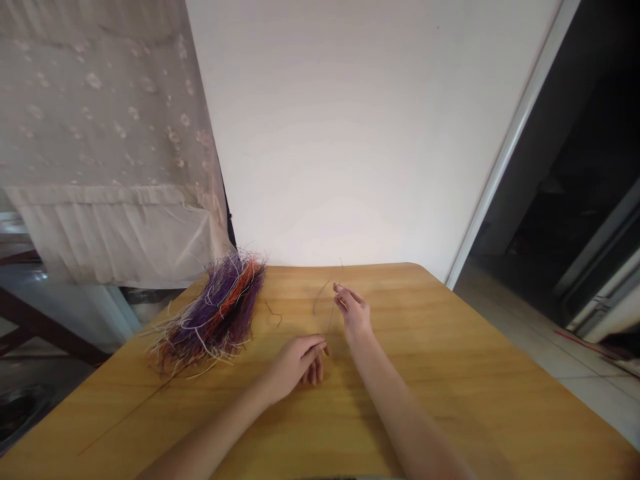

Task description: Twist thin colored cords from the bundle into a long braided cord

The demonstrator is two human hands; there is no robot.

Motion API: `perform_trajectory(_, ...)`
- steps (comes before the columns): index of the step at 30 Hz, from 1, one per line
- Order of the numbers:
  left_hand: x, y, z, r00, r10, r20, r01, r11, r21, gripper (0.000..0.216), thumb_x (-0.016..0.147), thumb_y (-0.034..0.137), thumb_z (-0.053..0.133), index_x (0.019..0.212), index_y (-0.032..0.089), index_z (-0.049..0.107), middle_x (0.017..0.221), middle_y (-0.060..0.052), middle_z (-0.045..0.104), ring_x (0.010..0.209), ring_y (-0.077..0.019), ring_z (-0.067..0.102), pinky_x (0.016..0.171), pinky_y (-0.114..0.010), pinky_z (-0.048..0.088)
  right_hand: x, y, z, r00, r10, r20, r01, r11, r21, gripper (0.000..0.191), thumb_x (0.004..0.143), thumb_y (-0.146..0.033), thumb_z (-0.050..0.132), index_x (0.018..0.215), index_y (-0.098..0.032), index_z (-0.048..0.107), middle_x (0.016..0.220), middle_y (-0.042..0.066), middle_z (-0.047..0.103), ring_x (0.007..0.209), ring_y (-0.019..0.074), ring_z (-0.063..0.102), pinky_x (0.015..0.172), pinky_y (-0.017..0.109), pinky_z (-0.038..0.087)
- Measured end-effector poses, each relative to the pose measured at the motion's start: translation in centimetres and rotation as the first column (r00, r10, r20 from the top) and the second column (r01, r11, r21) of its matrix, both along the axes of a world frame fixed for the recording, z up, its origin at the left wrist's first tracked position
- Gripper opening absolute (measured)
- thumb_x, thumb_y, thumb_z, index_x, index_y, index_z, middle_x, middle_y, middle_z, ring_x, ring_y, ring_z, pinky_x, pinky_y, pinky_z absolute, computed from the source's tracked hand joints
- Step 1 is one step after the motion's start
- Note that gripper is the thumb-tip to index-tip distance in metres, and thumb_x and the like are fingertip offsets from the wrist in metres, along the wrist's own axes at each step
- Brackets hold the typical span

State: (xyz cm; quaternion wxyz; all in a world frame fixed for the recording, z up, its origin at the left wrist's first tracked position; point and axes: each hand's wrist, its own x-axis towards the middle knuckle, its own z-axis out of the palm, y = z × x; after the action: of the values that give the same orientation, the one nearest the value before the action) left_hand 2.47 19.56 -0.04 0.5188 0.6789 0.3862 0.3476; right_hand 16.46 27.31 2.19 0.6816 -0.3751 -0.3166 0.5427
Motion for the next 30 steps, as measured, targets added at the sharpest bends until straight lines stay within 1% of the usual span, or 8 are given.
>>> perform_trajectory(5, 0.5, -0.8, 0.6, 0.999, -0.051, 0.005, 0.051, 0.999, -0.004, 0.034, 0.091, 0.046, 0.045, 0.081, 0.015, 0.056, 0.051, 0.0, 0.06, 0.039, -0.0097, 0.052, 0.038, -0.017, 0.036, 0.3, 0.3, -0.1, 1.0, -0.021, -0.014, 0.021, 1.0, -0.01, 0.025, 0.09, -0.028, 0.057, 0.111, -0.015, 0.058, 0.111, 0.007, 0.062, 0.091, 0.0186, 0.063, 0.077, 0.037, 0.054)
perform_trajectory(10, 1.1, -1.4, 1.1, 0.99, -0.125, 0.063, 0.129, 0.99, -0.063, 0.034, 0.091, 0.046, 0.045, 0.082, 0.015, 0.055, 0.055, -0.001, 0.062, 0.041, -0.0099, 0.054, 0.038, -0.017, 0.038, 0.8, 0.6, -0.1, 0.999, -0.047, -0.026, 0.046, 0.999, -0.016, 0.024, 0.09, -0.028, 0.057, 0.11, -0.015, 0.059, 0.11, 0.007, 0.062, 0.09, 0.0181, 0.063, 0.075, 0.036, 0.054)
perform_trajectory(15, 1.1, -1.4, 1.1, 0.976, -0.173, 0.132, 0.191, 0.971, -0.141, 0.036, 0.09, 0.048, 0.046, 0.083, 0.014, 0.055, 0.055, -0.002, 0.064, 0.039, -0.0101, 0.055, 0.038, -0.017, 0.04, 1.5, 0.9, -0.1, 0.996, -0.074, -0.045, 0.073, 0.997, -0.016, 0.025, 0.09, -0.028, 0.057, 0.112, -0.015, 0.058, 0.112, 0.007, 0.061, 0.093, 0.0191, 0.062, 0.078, 0.038, 0.054)
perform_trajectory(24, 1.1, -1.7, 1.0, 0.946, -0.243, 0.215, 0.292, 0.927, -0.235, 0.038, 0.089, 0.048, 0.049, 0.087, 0.011, 0.06, 0.055, -0.004, 0.065, 0.038, -0.0104, 0.056, 0.039, -0.018, 0.043, 2.5, 1.0, 0.1, 0.992, -0.099, -0.072, 0.099, 0.995, 0.0, 0.025, 0.09, -0.028, 0.057, 0.111, -0.015, 0.058, 0.111, 0.007, 0.061, 0.092, 0.019, 0.062, 0.077, 0.038, 0.054)
perform_trajectory(30, 0.9, -1.6, 0.6, 0.935, -0.272, 0.229, 0.331, 0.901, -0.28, 0.04, 0.087, 0.05, 0.052, 0.087, 0.011, 0.06, 0.057, -0.005, 0.066, 0.04, -0.0118, 0.057, 0.041, -0.02, 0.045, 3.1, 1.0, 0.4, 0.989, -0.118, -0.09, 0.118, 0.993, -0.003, 0.024, 0.09, -0.028, 0.057, 0.11, -0.015, 0.059, 0.109, 0.007, 0.062, 0.09, 0.0182, 0.063, 0.076, 0.037, 0.054)
